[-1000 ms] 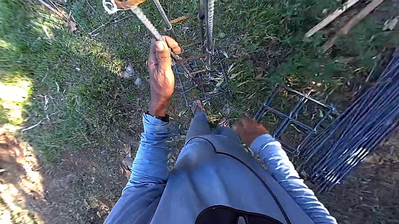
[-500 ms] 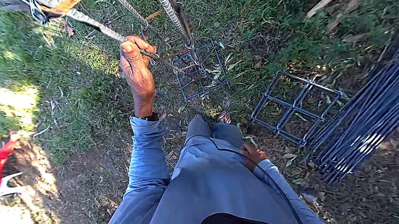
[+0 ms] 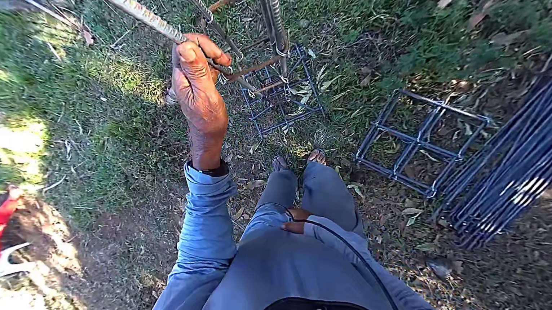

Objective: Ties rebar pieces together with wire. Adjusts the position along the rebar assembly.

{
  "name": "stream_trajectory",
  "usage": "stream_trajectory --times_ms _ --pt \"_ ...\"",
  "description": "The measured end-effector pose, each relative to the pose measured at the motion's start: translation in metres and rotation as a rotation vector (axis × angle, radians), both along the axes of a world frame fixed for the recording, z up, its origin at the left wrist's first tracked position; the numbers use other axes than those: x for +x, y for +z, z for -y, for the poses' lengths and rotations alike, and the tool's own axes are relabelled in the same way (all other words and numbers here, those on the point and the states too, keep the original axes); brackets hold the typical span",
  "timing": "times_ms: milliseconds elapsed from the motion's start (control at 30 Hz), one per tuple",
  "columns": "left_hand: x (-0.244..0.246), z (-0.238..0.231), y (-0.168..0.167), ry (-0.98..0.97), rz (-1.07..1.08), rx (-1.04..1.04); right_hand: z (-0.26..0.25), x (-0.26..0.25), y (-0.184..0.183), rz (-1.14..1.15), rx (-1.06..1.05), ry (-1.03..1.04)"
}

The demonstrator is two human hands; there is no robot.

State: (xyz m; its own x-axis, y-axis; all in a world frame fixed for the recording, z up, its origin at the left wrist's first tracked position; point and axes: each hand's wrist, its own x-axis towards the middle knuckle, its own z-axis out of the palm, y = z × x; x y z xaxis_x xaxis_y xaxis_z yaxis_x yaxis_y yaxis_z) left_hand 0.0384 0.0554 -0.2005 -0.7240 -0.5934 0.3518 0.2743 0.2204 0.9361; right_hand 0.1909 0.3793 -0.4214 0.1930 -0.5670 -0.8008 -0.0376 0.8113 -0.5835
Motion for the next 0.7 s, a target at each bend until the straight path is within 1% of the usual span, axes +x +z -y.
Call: stream_trajectory --times_ms 67,100,167,200,233,267,300,367,467,533,600,667,700 --pt "-0.001 0.002 -0.001 -0.008 -0.01 -0.012 0.003 -0.005 0.022 0.018 -0.065 -0.033" --pt "-0.001 0.001 0.0 -0.014 -0.01 -0.011 0.004 -0.009 0.039 0.045 -0.103 -0.028" --pt "-0.001 0.001 0.001 -0.031 -0.002 0.003 0.013 -0.026 0.081 0.192 -0.156 0.083" --pt "0.001 0.0 0.001 -0.036 0.003 0.011 0.015 -0.031 0.094 0.243 -0.156 0.13" --pt "0.003 -0.002 0.003 -0.041 0.009 0.019 0.016 -0.034 0.097 0.259 -0.148 0.156" --pt "0.007 -0.006 0.007 -0.05 0.039 0.025 0.012 -0.032 0.09 0.261 -0.148 0.151" --pt "0.016 -0.013 0.012 -0.073 0.102 0.027 0.006 -0.027 0.076 0.261 -0.137 0.125" --pt "0.02 -0.016 0.01 -0.09 0.118 0.013 -0.003 -0.022 0.036 0.225 -0.084 0.044" --pt "0.025 -0.006 -0.012 -0.123 0.041 -0.028 -0.008 -0.054 -0.022 0.107 0.041 -0.109" --pt "0.03 0.015 -0.031 -0.156 0.022 -0.062 -0.014 -0.092 -0.068 -0.068 0.088 -0.295" --pt "0.037 0.037 -0.05 -0.131 0.1 -0.131 -0.022 -0.136 -0.112 -0.284 0.148 -0.473" --pt "0.049 0.049 -0.066 -0.06 0.181 -0.25 -0.035 -0.17 -0.162 -0.519 0.224 -0.602" --pt "0.047 0.045 -0.068 0.016 0.203 -0.324 -0.04 -0.187 -0.183 -0.606 0.272 -0.636"
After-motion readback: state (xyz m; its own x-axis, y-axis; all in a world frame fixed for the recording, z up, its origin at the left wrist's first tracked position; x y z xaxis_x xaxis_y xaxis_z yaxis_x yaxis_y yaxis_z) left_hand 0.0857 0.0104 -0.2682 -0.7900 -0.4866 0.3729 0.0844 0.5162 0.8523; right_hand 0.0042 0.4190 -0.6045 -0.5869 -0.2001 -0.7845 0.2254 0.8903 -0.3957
